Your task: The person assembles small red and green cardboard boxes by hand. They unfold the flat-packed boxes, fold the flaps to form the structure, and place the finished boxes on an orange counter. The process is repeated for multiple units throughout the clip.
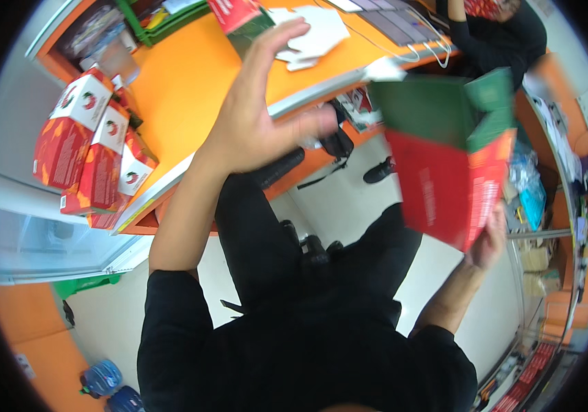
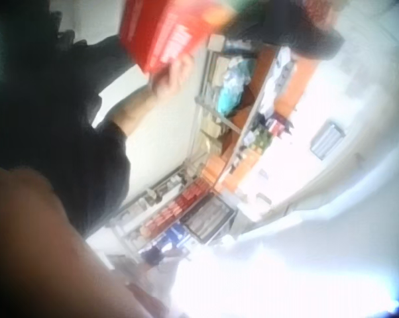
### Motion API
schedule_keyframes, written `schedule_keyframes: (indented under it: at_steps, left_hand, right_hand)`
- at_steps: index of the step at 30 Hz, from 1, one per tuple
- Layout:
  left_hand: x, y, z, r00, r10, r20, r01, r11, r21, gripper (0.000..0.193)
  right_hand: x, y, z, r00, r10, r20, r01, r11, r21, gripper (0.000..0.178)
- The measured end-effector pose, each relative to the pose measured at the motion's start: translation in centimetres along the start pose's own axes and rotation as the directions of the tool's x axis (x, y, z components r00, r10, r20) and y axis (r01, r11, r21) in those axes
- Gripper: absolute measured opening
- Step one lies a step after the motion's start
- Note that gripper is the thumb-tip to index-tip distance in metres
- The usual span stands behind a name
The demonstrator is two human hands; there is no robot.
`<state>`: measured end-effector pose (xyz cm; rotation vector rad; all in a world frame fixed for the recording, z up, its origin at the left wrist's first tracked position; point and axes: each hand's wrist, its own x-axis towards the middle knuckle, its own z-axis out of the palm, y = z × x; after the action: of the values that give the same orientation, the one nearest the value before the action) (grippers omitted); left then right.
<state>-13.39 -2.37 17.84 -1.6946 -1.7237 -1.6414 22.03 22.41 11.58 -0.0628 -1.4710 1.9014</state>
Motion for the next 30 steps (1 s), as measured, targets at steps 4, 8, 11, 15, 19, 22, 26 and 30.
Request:
schedule_keyframes:
  at_steps: [4, 8, 11, 15, 19, 22, 26, 30]
  left_hand:
    - [-3.9, 2.5, 1.7, 0.834, -0.038, 0.551, 0.094, 0.993, -0.075, 0.058]
    - [-7.3, 3.8, 4.1, 0.522, -0.254, 0.814, 0.325, 0.942, 0.086, 0.024]
    - [-11.6, 4.1, 7.0, 0.492, -0.341, 0.801, 0.258, 0.936, 0.241, 0.023]
    - [-14.2, 3.6, 8.9, 0.300, -0.457, 0.837, 0.377, 0.863, 0.336, 0.028]
    - [-15.1, 0.3, 7.6, 0.107, -0.308, 0.945, 0.656, 0.736, 0.166, 0.033]
    - [-15.7, -1.7, 7.4, 0.011, -0.315, 0.949, 0.833, 0.527, 0.166, 0.039]
    - [-17.2, -3.6, 8.3, -0.107, -0.403, 0.909, 0.912, 0.324, 0.251, 0.043]
    - [-17.1, -3.0, 10.2, -0.247, -0.467, 0.849, 0.850, 0.316, 0.421, 0.044]
  right_hand:
    - [-2.5, 8.0, -2.3, 0.915, 0.361, 0.182, -0.396, 0.893, 0.215, 0.023]
    - [-1.2, 11.9, -1.0, 0.844, 0.507, 0.177, -0.469, 0.857, -0.215, 0.053]
    - [-0.6, 13.0, 2.7, 0.851, 0.412, 0.326, -0.387, 0.911, -0.142, 0.063]
    - [-1.4, 15.0, 3.8, 0.666, 0.663, 0.341, -0.596, 0.748, -0.292, 0.031]
    - [-4.6, 16.5, 2.9, 0.697, 0.632, 0.338, -0.668, 0.744, -0.014, 0.016]
    - [-5.9, 16.9, 1.9, 0.750, 0.482, 0.452, -0.595, 0.791, 0.143, 0.015]
    - [-5.8, 14.7, 2.8, 0.705, 0.570, 0.422, -0.641, 0.767, 0.037, 0.021]
    - [-5.9, 14.9, 5.0, 0.724, 0.685, 0.077, -0.618, 0.695, -0.368, 0.023]
